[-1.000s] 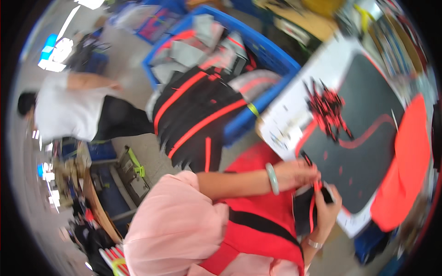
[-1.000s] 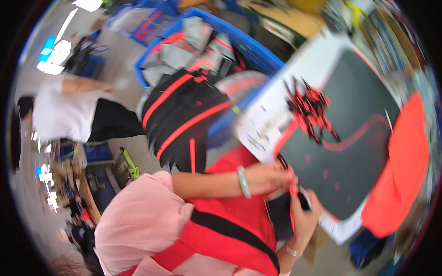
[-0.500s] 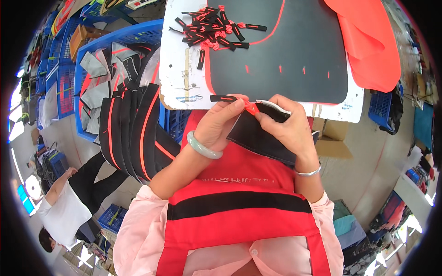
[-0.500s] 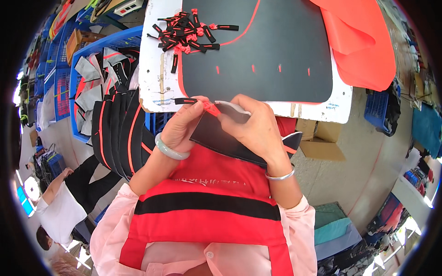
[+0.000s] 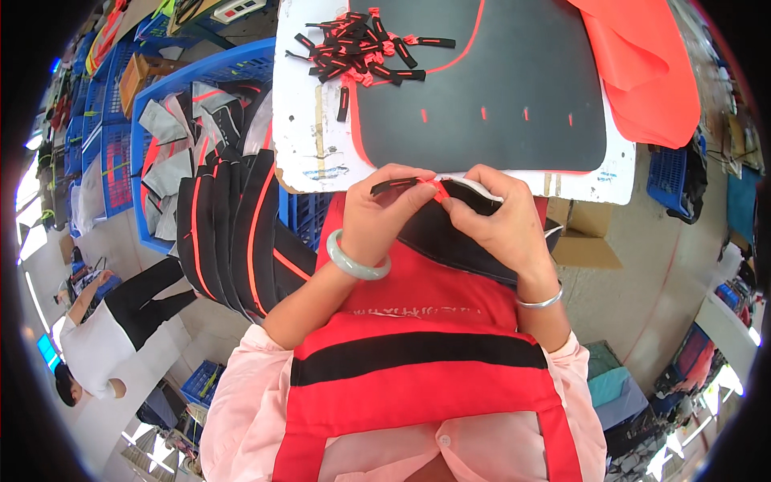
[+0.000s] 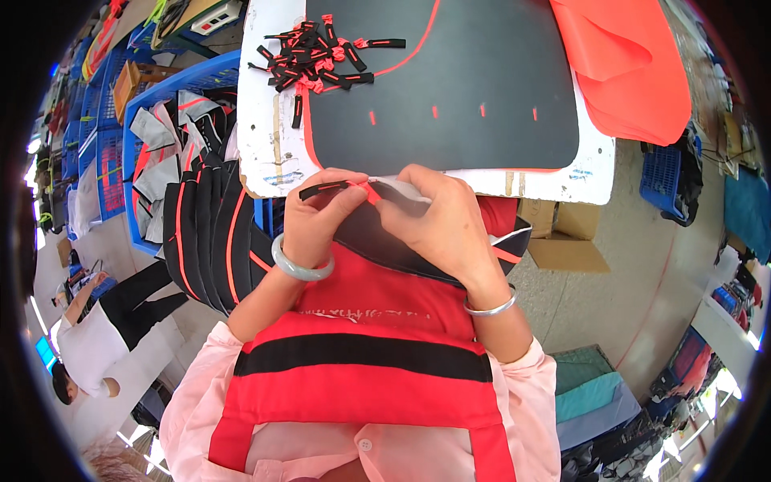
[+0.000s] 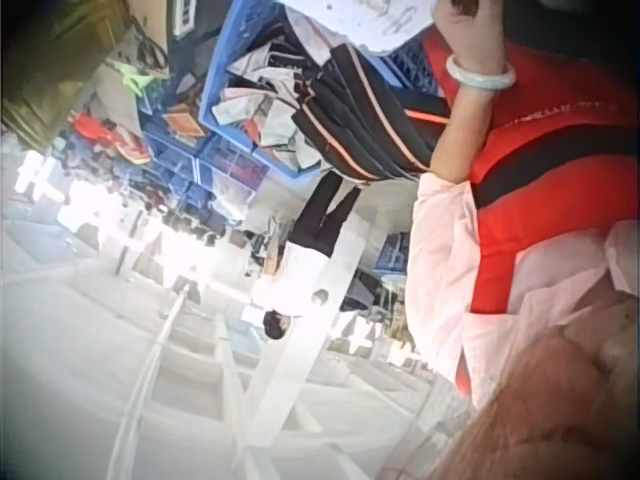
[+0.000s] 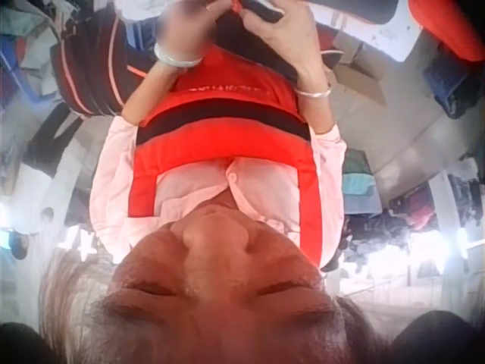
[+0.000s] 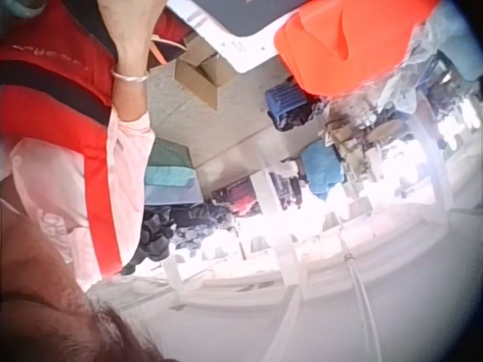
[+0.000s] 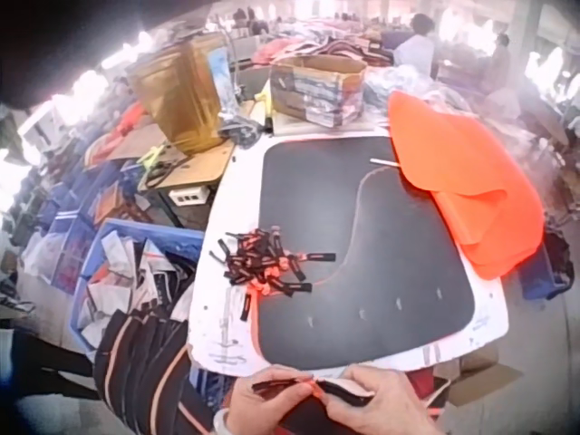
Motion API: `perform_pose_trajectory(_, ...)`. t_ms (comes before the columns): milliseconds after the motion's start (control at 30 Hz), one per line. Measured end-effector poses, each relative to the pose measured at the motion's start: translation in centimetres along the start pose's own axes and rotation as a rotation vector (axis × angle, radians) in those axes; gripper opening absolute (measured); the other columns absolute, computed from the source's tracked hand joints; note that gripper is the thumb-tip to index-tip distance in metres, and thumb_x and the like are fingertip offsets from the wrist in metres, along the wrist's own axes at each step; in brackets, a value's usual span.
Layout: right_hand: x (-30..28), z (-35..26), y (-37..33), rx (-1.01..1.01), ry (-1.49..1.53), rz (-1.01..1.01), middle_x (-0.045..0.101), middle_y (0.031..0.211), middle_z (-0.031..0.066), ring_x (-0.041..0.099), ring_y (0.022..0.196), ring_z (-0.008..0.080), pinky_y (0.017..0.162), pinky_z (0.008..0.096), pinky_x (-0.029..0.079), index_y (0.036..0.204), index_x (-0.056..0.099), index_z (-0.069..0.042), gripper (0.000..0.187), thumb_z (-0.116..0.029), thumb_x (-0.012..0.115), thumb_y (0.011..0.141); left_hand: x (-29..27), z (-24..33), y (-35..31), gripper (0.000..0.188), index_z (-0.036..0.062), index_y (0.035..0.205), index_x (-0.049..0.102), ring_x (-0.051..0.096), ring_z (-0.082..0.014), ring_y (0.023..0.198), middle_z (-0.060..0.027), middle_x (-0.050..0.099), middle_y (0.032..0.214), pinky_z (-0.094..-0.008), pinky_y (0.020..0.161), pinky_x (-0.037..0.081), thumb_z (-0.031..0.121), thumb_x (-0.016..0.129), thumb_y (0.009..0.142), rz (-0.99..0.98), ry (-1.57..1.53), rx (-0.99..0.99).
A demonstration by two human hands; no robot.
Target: The person marks red lines on a black rectangular material using a white pencil. They repeatedly pick up the material, mark it, and place it back on the table. The person also handles red fabric pieces and small red clips during the process.
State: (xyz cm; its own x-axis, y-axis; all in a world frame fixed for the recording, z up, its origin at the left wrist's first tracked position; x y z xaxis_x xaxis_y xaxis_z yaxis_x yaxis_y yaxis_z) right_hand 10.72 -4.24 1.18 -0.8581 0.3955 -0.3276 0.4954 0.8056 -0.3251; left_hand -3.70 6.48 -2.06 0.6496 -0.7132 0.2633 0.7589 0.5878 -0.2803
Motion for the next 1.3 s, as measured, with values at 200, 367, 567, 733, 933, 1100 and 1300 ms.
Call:
perform_pose_trajectory(200,0.1,0.3,-0.7,-0.112,0.022,0.095,0.066,0.079,0.015,0.065,0.069,0.0278,0.064,0.0329,0.049,0.088,0.064,0.001,0.016,-0.01,0.071,0.077,1.7,-0.6,-1.2,0.031,-0.003,0.118,0.063,0.06,-0.0112,0.099,-0.0074,0.066,0.109,-0.0238,0.088,0.047,-0.006,0.064,0.086,0.076,-0.053,0.123)
perform_pose_trajectory(367,0.2,0.9,-1.1,-0.086,0.122,0.106,0.066,0.081,0.0131,0.065,0.071,0.0247,0.066,0.0315,0.05,0.09,0.064,0.001,0.016,-0.008,0.072,0.078,1.8,-1.6,-1.1,0.029,-0.0045,0.117,0.062,0.06,-0.0144,0.104,-0.0097,0.063,0.111,-0.0256,0.091,0.048,-0.011,0.059,0.088,0.024,-0.049,0.227)
perform_pose_trajectory(567,0.6,1.8,-1.5,-0.042,0.336,0.057,0.065,0.086,0.0064,0.061,0.08,0.013,0.072,0.0262,0.047,0.092,0.064,-0.001,0.014,-0.006,0.07,0.082,1.7,-1.2,-1.2,0.029,-0.0047,0.115,0.063,0.061,-0.0134,0.099,-0.01,0.064,0.107,-0.0246,0.086,0.048,-0.012,0.059,0.088,0.024,-0.036,0.189)
perform_pose_trajectory(733,-0.5,2.0,-1.4,-0.038,0.7,-0.082,0.063,0.09,0.0002,0.057,0.083,0.0088,0.075,0.0244,0.046,0.092,0.063,-0.003,0.011,-0.001,0.067,0.082,1.7,-0.1,-0.9,0.03,-0.0035,0.115,0.064,0.061,-0.0126,0.092,-0.0092,0.065,0.104,-0.024,0.082,0.047,-0.012,0.06,0.086,0.008,-0.1,0.136)
perform_pose_trajectory(933,-2.1,-0.1,-0.8,-0.167,0.205,-0.189,0.058,0.082,0.0088,0.056,0.073,0.0201,0.07,0.0296,0.046,0.089,0.061,0.0,0.019,0.003,0.062,0.07,2.7,1.1,-0.8,0.032,0.0012,0.11,0.068,0.062,-0.0159,0.083,-0.0077,0.066,0.092,-0.0256,0.075,0.049,-0.013,0.061,0.082,-0.038,0.28,0.433)
perform_pose_trajectory(1100,-2.5,0.6,-1.1,-0.069,0.237,-0.211,0.059,0.081,0.0075,0.055,0.075,0.0153,0.07,0.0285,0.046,0.089,0.061,0.0,0.018,0.002,0.061,0.071,3.1,1.1,-0.7,0.033,0.003,0.108,0.069,0.062,-0.0171,0.081,-0.0078,0.066,0.091,-0.0266,0.071,0.049,-0.013,0.061,0.08,-0.063,0.322,0.432)
perform_pose_trajectory(1300,-2.4,0.8,-1.2,0.009,0.242,-0.206,0.059,0.079,0.0064,0.054,0.075,0.0121,0.07,0.027,0.045,0.088,0.062,0.001,0.017,0.001,0.06,0.072,3.3,1.2,-0.7,0.033,0.0027,0.108,0.069,0.062,-0.0175,0.079,-0.0081,0.065,0.09,-0.0263,0.07,0.049,-0.013,0.062,0.08,-0.072,0.437,0.489)
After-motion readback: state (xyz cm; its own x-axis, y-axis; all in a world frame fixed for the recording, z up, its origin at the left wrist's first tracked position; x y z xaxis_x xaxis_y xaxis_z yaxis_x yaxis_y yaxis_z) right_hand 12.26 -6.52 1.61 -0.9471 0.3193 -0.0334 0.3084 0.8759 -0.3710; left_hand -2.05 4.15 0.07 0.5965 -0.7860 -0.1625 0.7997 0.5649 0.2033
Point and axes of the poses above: each hand's wrist, its own y-axis towards the middle knuckle, its own x-axis out of the palm, z = x × y, the point moved 2 cm from there along y, towards the middle knuckle
